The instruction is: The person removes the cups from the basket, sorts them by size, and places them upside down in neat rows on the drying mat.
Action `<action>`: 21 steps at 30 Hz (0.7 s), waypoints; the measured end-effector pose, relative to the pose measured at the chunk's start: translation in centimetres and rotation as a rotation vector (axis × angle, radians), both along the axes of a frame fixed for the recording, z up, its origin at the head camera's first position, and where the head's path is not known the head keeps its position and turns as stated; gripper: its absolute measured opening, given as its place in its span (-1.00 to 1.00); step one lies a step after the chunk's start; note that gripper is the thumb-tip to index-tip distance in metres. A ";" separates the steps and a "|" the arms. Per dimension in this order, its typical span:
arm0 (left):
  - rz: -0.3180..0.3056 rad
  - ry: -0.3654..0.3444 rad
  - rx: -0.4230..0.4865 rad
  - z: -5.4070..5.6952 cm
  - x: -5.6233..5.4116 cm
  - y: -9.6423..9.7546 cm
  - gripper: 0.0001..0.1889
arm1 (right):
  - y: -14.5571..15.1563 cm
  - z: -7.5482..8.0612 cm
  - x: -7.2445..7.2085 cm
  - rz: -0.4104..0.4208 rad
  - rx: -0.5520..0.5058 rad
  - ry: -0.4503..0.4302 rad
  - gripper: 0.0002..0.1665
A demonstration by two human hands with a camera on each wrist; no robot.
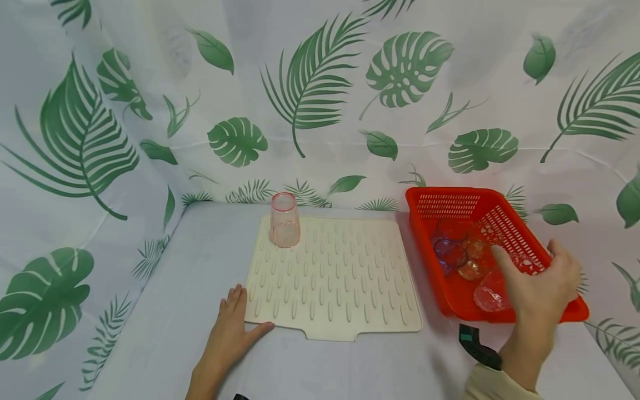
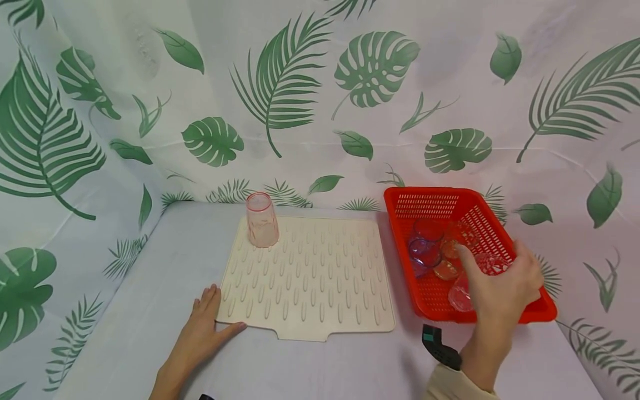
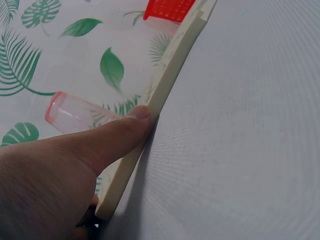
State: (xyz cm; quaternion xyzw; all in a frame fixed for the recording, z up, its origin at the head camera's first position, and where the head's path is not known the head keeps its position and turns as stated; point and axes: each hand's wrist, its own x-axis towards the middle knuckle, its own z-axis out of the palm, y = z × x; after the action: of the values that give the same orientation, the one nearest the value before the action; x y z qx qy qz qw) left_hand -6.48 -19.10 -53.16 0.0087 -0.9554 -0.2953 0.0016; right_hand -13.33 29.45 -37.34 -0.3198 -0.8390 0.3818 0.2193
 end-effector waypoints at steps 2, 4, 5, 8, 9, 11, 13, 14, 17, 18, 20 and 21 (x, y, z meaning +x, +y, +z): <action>0.000 0.003 -0.001 -0.1 0.0 0.0 0.19 | 0.3 0.0 0.0 0.001 -0.004 -0.042 0.04; 0.000 0.005 -0.003 -0.1 0.0 0.0 0.19 | 0.6 -0.1 0.1 0.013 -0.002 -0.078 0.07; 0.000 0.005 -0.005 -0.1 0.0 0.0 0.19 | 0.8 -0.1 0.1 0.022 0.000 -0.098 0.09; 0.001 0.004 -0.002 -0.1 0.0 0.0 0.19 | 1.1 -0.1 0.1 0.057 0.000 -0.152 0.17; 0.002 0.003 0.001 -0.1 0.0 0.0 0.19 | 1.2 -0.1 0.1 0.068 -0.002 -0.171 0.20; 0.003 0.000 0.003 0.0 0.1 0.0 0.19 | 1.3 -0.1 0.1 0.077 -0.004 -0.211 0.24; 0.005 -0.004 0.005 0.0 0.1 0.0 0.19 | 1.5 -0.1 0.1 0.079 0.000 -0.245 0.26; 0.005 -0.004 0.004 0.0 0.1 0.0 0.19 | 1.5 -0.1 0.1 0.077 0.003 -0.259 0.26; 0.008 -0.003 0.001 0.1 0.0 0.0 0.18 | 1.8 -0.1 0.0 0.076 -0.008 -0.284 0.27; 0.009 -0.001 0.002 0.1 0.0 0.0 0.18 | 1.8 -0.2 0.0 0.080 -0.015 -0.288 0.27; 0.010 0.000 0.001 0.1 0.0 0.1 0.17 | 2.0 -0.3 0.0 0.086 -0.034 -0.290 0.27; 0.011 0.001 0.001 0.1 0.0 0.1 0.17 | 2.1 -0.4 0.0 0.086 -0.041 -0.290 0.28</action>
State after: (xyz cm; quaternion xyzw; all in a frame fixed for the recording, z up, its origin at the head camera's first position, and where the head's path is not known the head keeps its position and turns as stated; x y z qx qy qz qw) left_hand -6.45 -19.00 -53.01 0.0137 -0.9552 -0.2957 0.0035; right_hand -13.31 31.54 -37.76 -0.3398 -0.8668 0.3576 0.0728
